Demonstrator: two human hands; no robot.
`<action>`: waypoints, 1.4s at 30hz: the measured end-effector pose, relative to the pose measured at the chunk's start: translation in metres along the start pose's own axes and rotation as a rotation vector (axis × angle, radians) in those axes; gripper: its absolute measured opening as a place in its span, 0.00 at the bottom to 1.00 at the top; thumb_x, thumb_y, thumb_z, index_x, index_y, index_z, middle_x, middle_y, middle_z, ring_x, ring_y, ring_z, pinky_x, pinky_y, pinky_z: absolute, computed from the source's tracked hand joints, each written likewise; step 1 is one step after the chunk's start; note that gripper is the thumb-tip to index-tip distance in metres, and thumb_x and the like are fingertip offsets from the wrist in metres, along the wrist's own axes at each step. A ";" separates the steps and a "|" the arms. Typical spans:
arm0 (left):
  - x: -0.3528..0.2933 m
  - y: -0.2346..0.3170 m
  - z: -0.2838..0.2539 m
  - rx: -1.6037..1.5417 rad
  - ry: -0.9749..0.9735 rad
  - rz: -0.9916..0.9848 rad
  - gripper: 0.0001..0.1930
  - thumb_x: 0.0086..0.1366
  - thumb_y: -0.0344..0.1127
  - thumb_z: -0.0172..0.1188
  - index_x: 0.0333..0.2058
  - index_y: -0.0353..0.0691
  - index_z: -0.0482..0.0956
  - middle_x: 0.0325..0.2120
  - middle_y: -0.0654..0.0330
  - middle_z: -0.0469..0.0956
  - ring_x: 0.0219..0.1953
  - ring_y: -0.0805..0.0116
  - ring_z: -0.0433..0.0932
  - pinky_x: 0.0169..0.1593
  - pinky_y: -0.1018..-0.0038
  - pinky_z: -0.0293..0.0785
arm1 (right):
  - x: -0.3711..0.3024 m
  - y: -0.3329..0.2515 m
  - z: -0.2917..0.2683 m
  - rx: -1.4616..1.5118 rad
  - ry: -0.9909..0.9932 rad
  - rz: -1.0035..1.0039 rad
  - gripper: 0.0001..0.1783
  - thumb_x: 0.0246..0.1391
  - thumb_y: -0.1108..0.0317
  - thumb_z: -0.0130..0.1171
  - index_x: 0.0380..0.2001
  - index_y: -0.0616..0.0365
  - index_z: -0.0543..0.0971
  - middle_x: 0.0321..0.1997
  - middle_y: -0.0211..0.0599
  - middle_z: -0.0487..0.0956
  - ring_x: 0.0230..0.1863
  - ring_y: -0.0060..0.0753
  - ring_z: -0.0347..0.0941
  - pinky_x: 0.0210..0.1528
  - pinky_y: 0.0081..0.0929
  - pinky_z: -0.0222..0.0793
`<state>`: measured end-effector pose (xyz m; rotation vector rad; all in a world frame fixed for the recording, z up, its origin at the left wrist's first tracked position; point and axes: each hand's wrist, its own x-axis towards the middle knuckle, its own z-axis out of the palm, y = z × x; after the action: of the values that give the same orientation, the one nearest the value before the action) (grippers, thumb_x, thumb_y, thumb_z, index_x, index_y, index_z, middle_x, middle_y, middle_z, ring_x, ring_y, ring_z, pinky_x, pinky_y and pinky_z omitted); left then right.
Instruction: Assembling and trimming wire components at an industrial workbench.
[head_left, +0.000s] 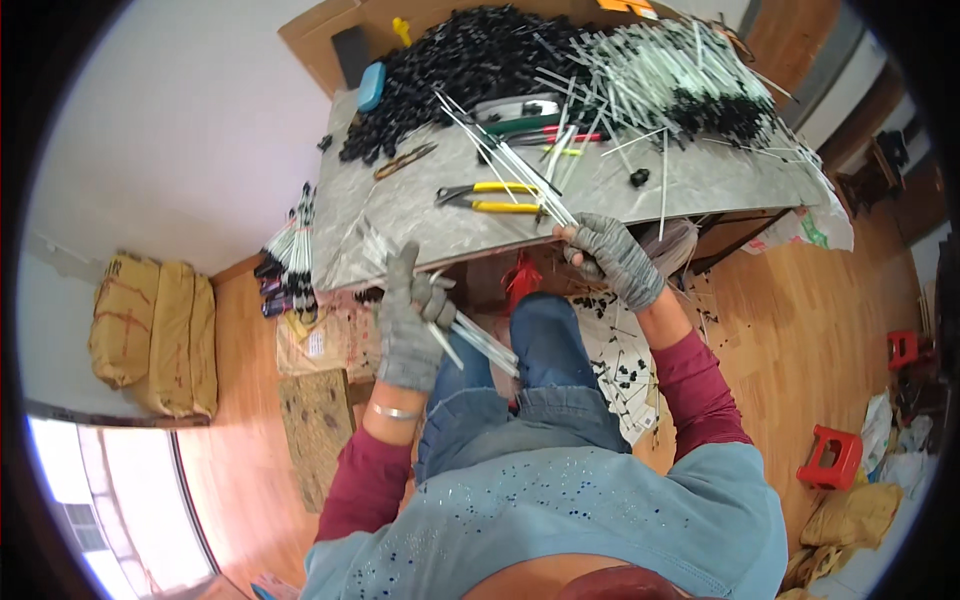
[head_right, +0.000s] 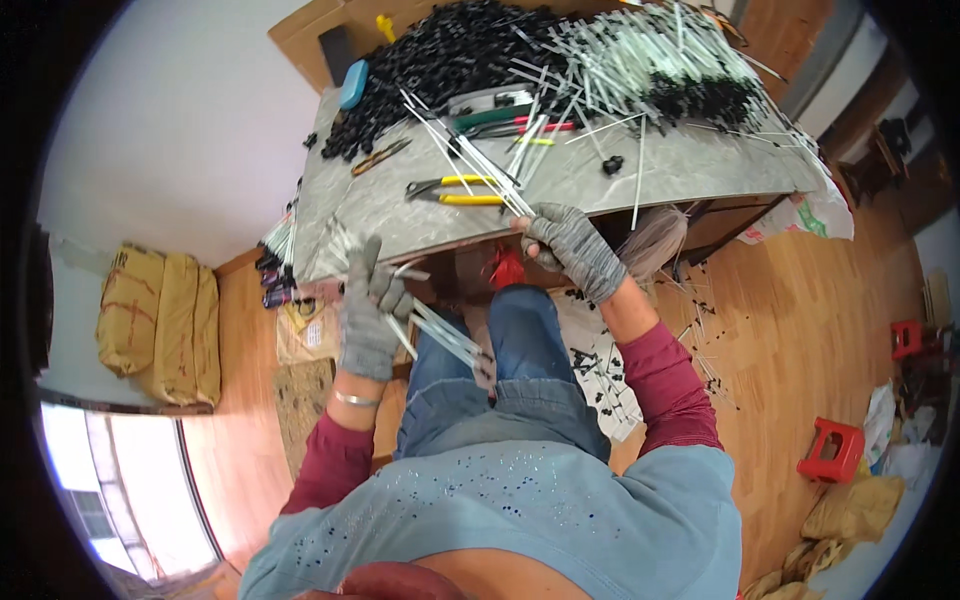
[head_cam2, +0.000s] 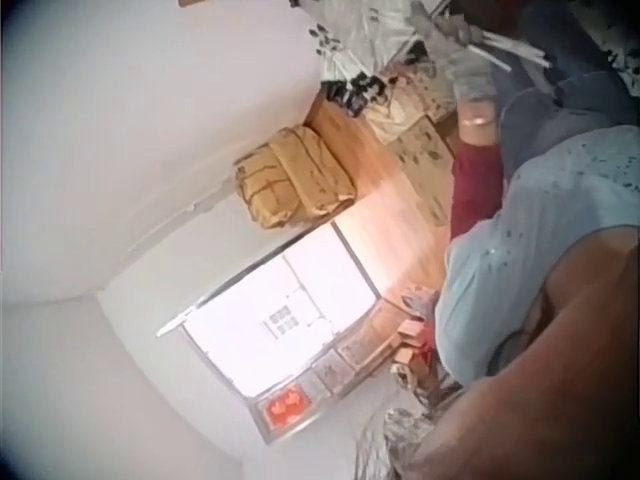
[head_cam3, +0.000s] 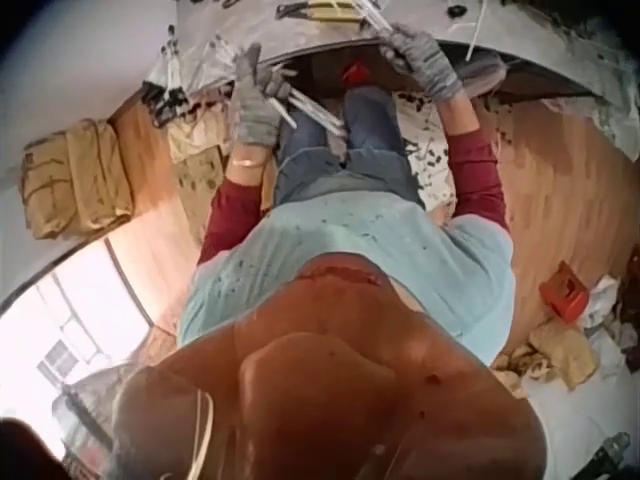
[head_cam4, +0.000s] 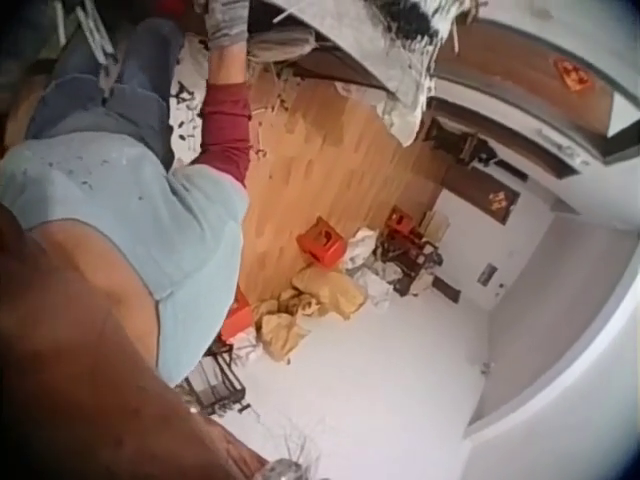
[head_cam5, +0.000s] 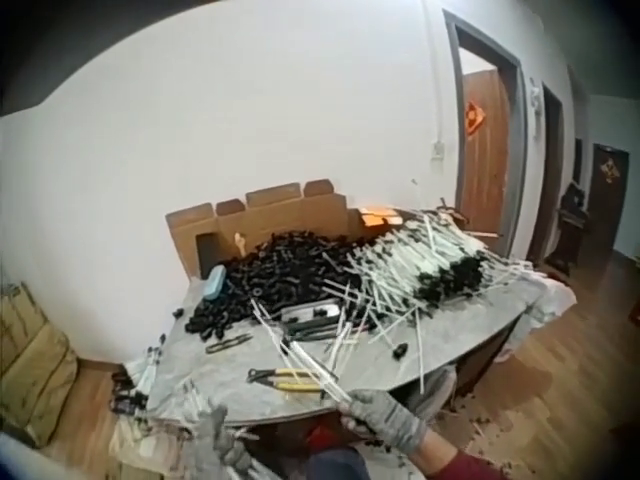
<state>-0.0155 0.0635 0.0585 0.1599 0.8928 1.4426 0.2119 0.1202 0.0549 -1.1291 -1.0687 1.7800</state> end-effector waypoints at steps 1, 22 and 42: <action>0.009 0.003 0.000 -0.010 -0.038 0.033 0.08 0.55 0.44 0.50 0.23 0.49 0.69 0.06 0.73 0.47 0.06 0.81 0.46 0.10 0.82 0.43 | -0.004 0.000 0.009 -0.046 -0.026 0.005 0.10 0.46 0.65 0.51 0.31 0.60 0.71 0.15 0.22 0.67 0.11 0.08 0.58 0.11 0.06 0.51; 0.002 0.005 -0.010 0.027 -0.176 0.077 0.09 0.56 0.41 0.48 0.26 0.43 0.70 0.19 0.65 0.69 0.23 0.69 0.68 0.29 0.74 0.67 | 0.072 -0.039 0.008 -1.118 0.484 -0.339 0.23 0.42 0.48 0.48 0.32 0.59 0.70 0.25 0.47 0.73 0.30 0.44 0.69 0.32 0.37 0.62; -0.003 0.029 -0.029 -0.107 -0.267 0.071 0.14 0.56 0.45 0.47 0.38 0.44 0.69 0.09 0.72 0.58 0.10 0.78 0.55 0.15 0.79 0.54 | 0.102 -0.043 0.033 -0.211 0.426 -0.749 0.14 0.46 0.74 0.47 0.40 0.62 0.67 0.22 0.29 0.71 0.17 0.13 0.60 0.18 0.10 0.57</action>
<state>-0.0552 0.0539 0.0571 0.2992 0.5956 1.4900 0.1553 0.2189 0.0728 -0.9824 -1.2128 0.8186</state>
